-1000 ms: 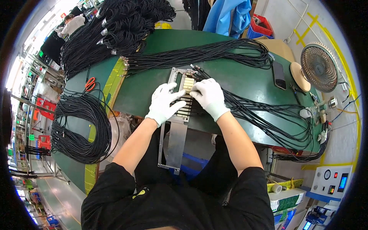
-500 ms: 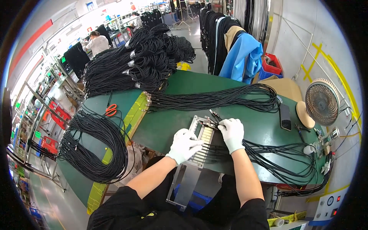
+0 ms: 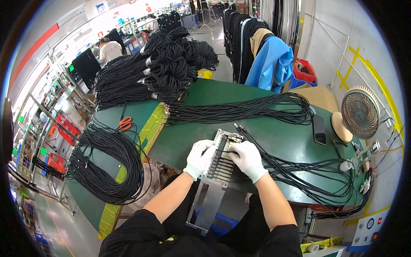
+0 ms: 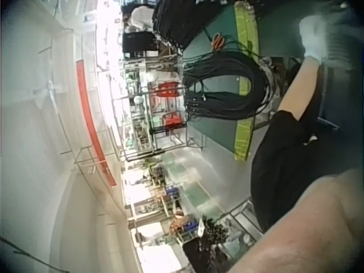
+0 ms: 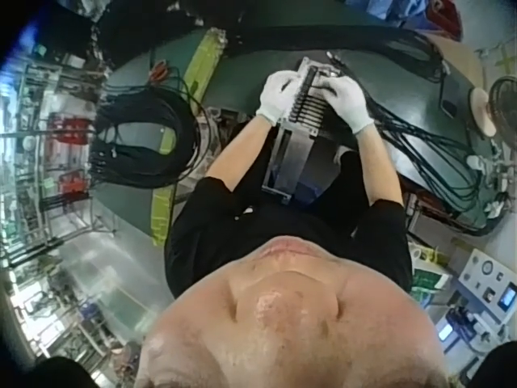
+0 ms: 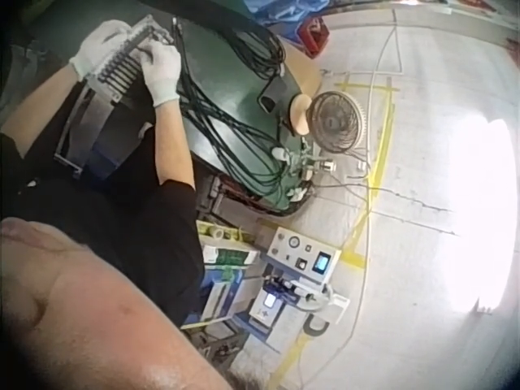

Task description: The person inserts wires into a connector by hand, assembling a wire harness.

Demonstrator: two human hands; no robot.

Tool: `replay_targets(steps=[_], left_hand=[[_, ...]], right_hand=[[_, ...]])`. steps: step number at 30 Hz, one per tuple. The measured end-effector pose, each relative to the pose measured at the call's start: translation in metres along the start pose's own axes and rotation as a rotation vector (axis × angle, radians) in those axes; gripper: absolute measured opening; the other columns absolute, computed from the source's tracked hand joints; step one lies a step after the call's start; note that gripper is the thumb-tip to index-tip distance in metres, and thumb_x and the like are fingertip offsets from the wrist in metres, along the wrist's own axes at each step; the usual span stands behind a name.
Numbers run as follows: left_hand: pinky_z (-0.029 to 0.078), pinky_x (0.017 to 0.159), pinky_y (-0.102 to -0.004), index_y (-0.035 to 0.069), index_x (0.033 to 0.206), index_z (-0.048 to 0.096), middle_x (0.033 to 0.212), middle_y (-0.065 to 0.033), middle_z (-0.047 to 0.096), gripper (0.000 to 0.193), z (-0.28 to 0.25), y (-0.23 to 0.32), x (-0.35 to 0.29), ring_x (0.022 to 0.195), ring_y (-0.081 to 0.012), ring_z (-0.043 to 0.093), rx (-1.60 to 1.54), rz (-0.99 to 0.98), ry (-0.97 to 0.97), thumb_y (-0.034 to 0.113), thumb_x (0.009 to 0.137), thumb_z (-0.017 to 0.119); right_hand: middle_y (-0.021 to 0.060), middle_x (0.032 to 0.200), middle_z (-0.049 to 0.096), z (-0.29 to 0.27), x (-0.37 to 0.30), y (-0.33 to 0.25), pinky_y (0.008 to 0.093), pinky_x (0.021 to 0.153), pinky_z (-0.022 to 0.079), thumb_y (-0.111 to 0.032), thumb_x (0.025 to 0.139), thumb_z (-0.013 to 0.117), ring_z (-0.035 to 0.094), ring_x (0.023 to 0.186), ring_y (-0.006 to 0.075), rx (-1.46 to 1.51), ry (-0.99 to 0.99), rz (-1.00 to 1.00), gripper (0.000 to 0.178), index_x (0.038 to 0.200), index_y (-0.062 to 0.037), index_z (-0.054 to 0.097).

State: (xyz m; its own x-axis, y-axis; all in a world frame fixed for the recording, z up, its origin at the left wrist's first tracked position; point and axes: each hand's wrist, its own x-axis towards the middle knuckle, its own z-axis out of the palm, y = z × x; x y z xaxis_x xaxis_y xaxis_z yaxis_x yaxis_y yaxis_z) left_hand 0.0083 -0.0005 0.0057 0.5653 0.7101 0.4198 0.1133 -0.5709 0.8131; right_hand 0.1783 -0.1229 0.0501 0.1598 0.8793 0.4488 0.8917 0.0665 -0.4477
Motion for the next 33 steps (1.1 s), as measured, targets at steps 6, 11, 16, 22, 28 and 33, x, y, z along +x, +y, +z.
replay_targets(steps=[6, 11, 16, 22, 28, 33], left_hand=[[0.045, 0.094, -0.0377, 0.006, 0.085, 0.068, 0.105, -0.0078, 0.067, 0.009, 0.001, 0.002, -0.001, 0.103, -0.0268, 0.06, 0.143, 0.265, 0.004, 0.012, 0.081, 0.073], [0.046, 0.088, -0.0403, 0.007, 0.077, 0.068, 0.095, -0.0076, 0.067, 0.011, -0.004, -0.004, 0.009, 0.094, -0.0283, 0.061, 0.073, 0.276, 0.155, 0.017, 0.08, 0.072], [0.045, 0.093, -0.0382, 0.006, 0.081, 0.072, 0.101, -0.0083, 0.07, 0.009, -0.009, -0.007, 0.015, 0.105, -0.0273, 0.06, 0.141, 0.197, 0.031, 0.015, 0.082, 0.072], [0.046, 0.093, -0.0383, 0.005, 0.083, 0.072, 0.102, -0.0075, 0.071, 0.013, -0.006, -0.005, 0.01, 0.103, -0.0271, 0.06, 0.194, 0.181, -0.018, 0.017, 0.084, 0.07], [0.045, 0.093, -0.0392, 0.008, 0.09, 0.074, 0.102, -0.0067, 0.07, 0.017, -0.003, -0.018, 0.009, 0.101, -0.0263, 0.062, 0.155, 0.062, 0.058, 0.024, 0.085, 0.069], [0.046, 0.092, -0.0381, 0.009, 0.093, 0.073, 0.101, -0.0063, 0.071, 0.019, -0.002, -0.025, 0.01, 0.099, -0.0255, 0.062, 0.225, 0.138, 0.052, 0.026, 0.086, 0.067]], right_hand=[[0.0122, 0.083, 0.068, -0.002, -0.008, -0.008, 0.041, 0.074, 0.051, -0.028, 0.078, 0.076, 0.063, 0.081, 0.0326, 0.222, -0.038, 0.099, 0.023, 0.087, -0.0085, 0.071], [0.0139, 0.081, 0.066, -0.003, 0.001, 0.005, 0.0436, 0.073, 0.05, -0.028, 0.081, 0.07, 0.062, 0.082, 0.0331, 0.132, -0.096, 0.14, 0.019, 0.09, -0.0115, 0.074], [0.0128, 0.086, 0.069, -0.005, 0.0, 0.012, 0.0388, 0.074, 0.051, -0.026, 0.081, 0.071, 0.066, 0.081, 0.0309, 0.292, -0.093, 0.284, 0.025, 0.098, -0.0079, 0.072], [0.013, 0.081, 0.069, 0.0, -0.003, 0.007, 0.0412, 0.073, 0.051, -0.028, 0.082, 0.071, 0.065, 0.079, 0.0318, 0.164, -0.103, 0.202, 0.02, 0.092, -0.0108, 0.073], [0.0092, 0.079, 0.067, -0.002, -0.005, 0.02, 0.0396, 0.075, 0.05, -0.022, 0.082, 0.07, 0.062, 0.083, 0.0291, 0.061, -0.113, 0.218, 0.013, 0.086, -0.0096, 0.07], [0.0057, 0.078, 0.065, 0.002, -0.005, 0.019, 0.0395, 0.077, 0.049, -0.018, 0.078, 0.07, 0.061, 0.084, 0.0282, -0.07, -0.052, 0.087, 0.008, 0.082, -0.0114, 0.066]])
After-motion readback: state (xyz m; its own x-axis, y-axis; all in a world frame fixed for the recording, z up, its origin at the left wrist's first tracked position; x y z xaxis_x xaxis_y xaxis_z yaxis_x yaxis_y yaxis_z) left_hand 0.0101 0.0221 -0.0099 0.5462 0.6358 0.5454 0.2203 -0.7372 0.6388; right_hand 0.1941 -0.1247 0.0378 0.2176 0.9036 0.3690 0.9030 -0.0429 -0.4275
